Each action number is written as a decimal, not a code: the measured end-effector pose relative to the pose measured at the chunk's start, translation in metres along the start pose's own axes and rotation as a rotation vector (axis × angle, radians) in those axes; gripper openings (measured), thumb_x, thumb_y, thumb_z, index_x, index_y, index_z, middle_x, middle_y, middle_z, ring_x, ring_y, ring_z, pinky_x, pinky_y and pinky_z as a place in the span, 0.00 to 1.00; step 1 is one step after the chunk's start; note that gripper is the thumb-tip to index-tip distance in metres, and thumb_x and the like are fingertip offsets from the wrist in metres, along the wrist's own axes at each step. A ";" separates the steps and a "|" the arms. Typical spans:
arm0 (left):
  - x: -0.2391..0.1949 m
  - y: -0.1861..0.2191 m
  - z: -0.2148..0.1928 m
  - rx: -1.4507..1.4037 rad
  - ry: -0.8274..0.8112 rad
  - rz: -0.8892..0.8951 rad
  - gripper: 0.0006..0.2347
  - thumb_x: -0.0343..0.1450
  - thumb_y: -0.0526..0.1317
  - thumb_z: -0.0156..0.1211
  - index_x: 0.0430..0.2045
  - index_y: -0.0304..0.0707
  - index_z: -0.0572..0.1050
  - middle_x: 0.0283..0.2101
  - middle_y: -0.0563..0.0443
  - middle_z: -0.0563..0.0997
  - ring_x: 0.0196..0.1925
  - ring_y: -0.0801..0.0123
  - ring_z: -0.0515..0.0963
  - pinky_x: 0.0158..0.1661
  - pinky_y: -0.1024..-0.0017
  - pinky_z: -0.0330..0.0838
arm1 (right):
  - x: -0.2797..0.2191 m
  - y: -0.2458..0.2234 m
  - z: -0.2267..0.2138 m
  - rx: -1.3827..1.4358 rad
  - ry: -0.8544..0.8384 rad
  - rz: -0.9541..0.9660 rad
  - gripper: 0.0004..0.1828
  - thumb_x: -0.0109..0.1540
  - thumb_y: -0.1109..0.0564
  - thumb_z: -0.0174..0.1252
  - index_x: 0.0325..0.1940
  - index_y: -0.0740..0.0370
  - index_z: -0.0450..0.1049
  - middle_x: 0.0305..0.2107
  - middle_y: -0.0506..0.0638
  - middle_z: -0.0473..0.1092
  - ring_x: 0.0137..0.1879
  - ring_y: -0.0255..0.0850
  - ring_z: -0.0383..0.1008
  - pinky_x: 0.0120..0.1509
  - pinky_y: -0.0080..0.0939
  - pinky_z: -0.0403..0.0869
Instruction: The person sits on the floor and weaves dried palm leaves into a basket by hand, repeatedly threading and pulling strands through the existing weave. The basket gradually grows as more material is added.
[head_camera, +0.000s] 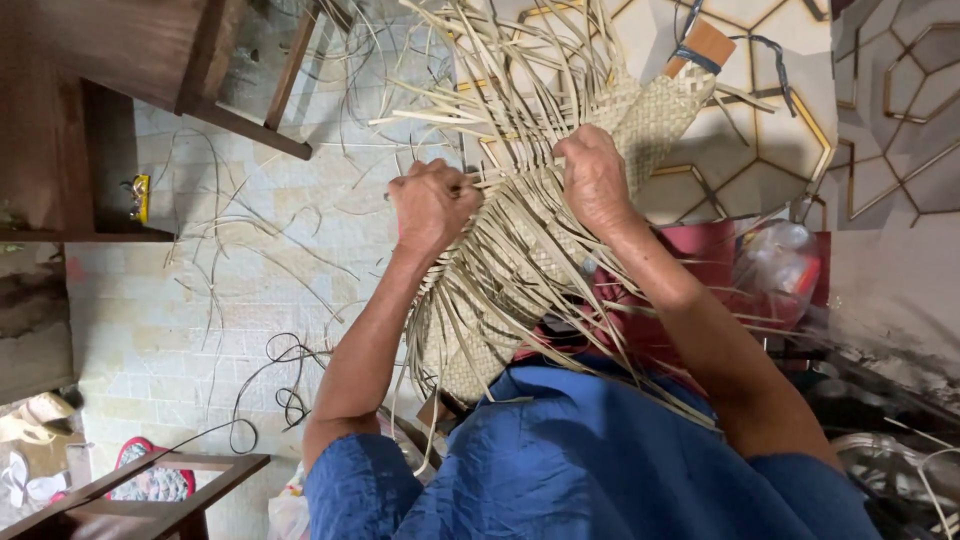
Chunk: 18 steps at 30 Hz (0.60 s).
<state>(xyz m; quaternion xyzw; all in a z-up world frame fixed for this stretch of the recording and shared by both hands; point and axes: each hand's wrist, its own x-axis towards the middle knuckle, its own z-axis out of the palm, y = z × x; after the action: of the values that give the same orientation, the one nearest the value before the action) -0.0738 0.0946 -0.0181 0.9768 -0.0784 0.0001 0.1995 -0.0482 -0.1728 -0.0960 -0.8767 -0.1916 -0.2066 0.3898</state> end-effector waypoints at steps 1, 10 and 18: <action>-0.004 -0.016 0.002 0.048 0.028 -0.059 0.04 0.62 0.44 0.61 0.22 0.55 0.83 0.26 0.59 0.80 0.39 0.62 0.80 0.48 0.52 0.67 | -0.002 0.005 0.005 -0.046 -0.011 -0.027 0.09 0.62 0.68 0.57 0.37 0.55 0.77 0.29 0.51 0.66 0.40 0.53 0.73 0.48 0.46 0.75; -0.041 -0.118 -0.044 0.420 -0.115 -0.412 0.08 0.63 0.52 0.59 0.26 0.60 0.84 0.34 0.60 0.81 0.46 0.59 0.79 0.48 0.49 0.67 | 0.012 -0.025 -0.006 -0.283 -0.246 -0.052 0.04 0.59 0.67 0.55 0.31 0.62 0.74 0.32 0.57 0.60 0.42 0.59 0.68 0.38 0.55 0.72; -0.006 -0.046 -0.011 -0.248 0.253 0.146 0.12 0.66 0.29 0.61 0.42 0.40 0.82 0.42 0.41 0.81 0.50 0.45 0.79 0.51 0.56 0.73 | 0.025 0.015 0.012 -0.285 -0.635 0.164 0.10 0.63 0.69 0.51 0.30 0.70 0.77 0.35 0.61 0.64 0.43 0.61 0.72 0.38 0.57 0.77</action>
<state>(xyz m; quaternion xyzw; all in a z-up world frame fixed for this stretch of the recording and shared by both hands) -0.0725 0.1412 -0.0263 0.9286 -0.1228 0.1279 0.3261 -0.0173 -0.1681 -0.0995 -0.9552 -0.2016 0.0836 0.1999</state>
